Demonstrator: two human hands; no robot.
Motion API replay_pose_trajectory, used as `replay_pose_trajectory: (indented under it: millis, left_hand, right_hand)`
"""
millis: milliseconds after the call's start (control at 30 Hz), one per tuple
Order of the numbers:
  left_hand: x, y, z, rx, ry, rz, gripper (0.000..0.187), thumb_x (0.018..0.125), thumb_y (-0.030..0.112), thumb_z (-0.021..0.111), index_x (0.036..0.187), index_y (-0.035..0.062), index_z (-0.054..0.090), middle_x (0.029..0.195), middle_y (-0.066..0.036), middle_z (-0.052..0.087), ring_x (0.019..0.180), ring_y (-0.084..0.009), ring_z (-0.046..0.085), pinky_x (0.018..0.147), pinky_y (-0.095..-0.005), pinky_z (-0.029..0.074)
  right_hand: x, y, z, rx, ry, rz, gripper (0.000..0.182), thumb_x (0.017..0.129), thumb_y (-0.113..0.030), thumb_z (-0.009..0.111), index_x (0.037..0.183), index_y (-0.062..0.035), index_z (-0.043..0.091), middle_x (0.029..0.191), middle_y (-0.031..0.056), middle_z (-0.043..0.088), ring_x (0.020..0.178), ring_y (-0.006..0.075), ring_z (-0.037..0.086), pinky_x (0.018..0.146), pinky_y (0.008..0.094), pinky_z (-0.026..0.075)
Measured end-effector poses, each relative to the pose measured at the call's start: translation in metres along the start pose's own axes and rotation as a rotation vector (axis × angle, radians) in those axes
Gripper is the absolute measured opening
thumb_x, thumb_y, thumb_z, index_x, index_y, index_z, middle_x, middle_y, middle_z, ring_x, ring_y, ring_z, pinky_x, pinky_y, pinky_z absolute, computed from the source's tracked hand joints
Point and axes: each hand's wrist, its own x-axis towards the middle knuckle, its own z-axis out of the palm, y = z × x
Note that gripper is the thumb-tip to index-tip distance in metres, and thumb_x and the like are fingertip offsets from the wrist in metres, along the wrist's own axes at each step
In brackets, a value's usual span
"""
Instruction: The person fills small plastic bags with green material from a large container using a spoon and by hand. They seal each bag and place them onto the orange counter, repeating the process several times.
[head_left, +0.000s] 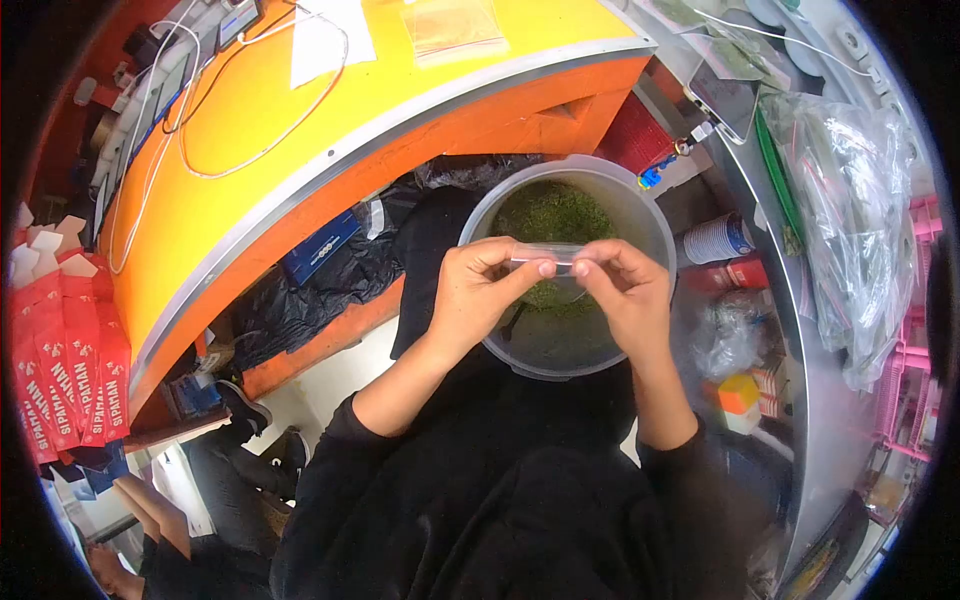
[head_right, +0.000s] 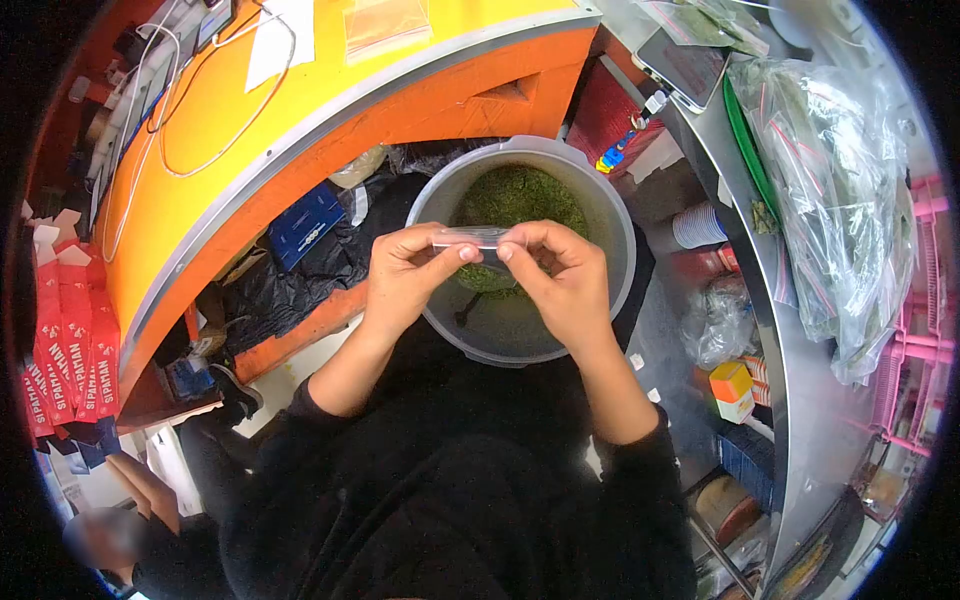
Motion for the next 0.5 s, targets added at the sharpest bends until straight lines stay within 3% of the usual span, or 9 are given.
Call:
replay_pose_trajectory:
  millis: [133,233,367,500]
  left_hand:
    - [-0.001,-0.003,-0.002,-0.011,0.022,-0.008,0.007,0.082,0.003,0.066,0.085,-0.0029,0.068,0.081,-0.007,0.067,0.077,-0.0107,0.061,0.069,-0.0234,0.047]
    - [-0.001,-0.002,-0.002,0.081,-0.024,0.095,0.008,0.079,0.007,0.07,0.08,-0.0006,0.068,0.074,-0.005,0.066,0.069,-0.008,0.059,0.062,-0.0227,0.045]
    - [-0.002,0.006,-0.001,0.246,0.014,0.231,0.008,0.076,0.005,0.07,0.074,-0.0017,0.065,0.068,-0.008,0.063,0.064,-0.0126,0.059,0.059,-0.0251,0.045]
    - [-0.006,0.002,-0.003,0.264,0.043,0.345,0.006,0.075,0.003,0.069,0.074,-0.0012,0.065,0.068,-0.009,0.063,0.062,-0.0158,0.06,0.056,-0.0267,0.045]
  right_hand:
    - [-0.001,0.0,-0.006,-0.002,0.034,0.081,0.004,0.083,-0.002,0.065,0.085,0.0004,0.063,0.079,-0.0003,0.061,0.073,0.0048,0.055,0.066,0.0198,0.045]
    - [0.0,0.0,0.0,0.01,-0.036,-0.002,0.003,0.082,-0.001,0.065,0.084,0.0002,0.063,0.079,0.001,0.062,0.074,0.0058,0.056,0.067,0.021,0.045]
    - [0.001,0.003,-0.003,-0.121,-0.083,-0.068,0.003,0.08,-0.001,0.066,0.082,0.0004,0.063,0.079,0.0017,0.063,0.075,0.0064,0.056,0.067,0.022,0.045]
    - [0.004,0.003,0.005,-0.155,-0.172,-0.003,0.006,0.077,-0.001,0.065,0.082,0.0009,0.063,0.078,0.004,0.063,0.072,0.0079,0.058,0.065,0.0225,0.046]
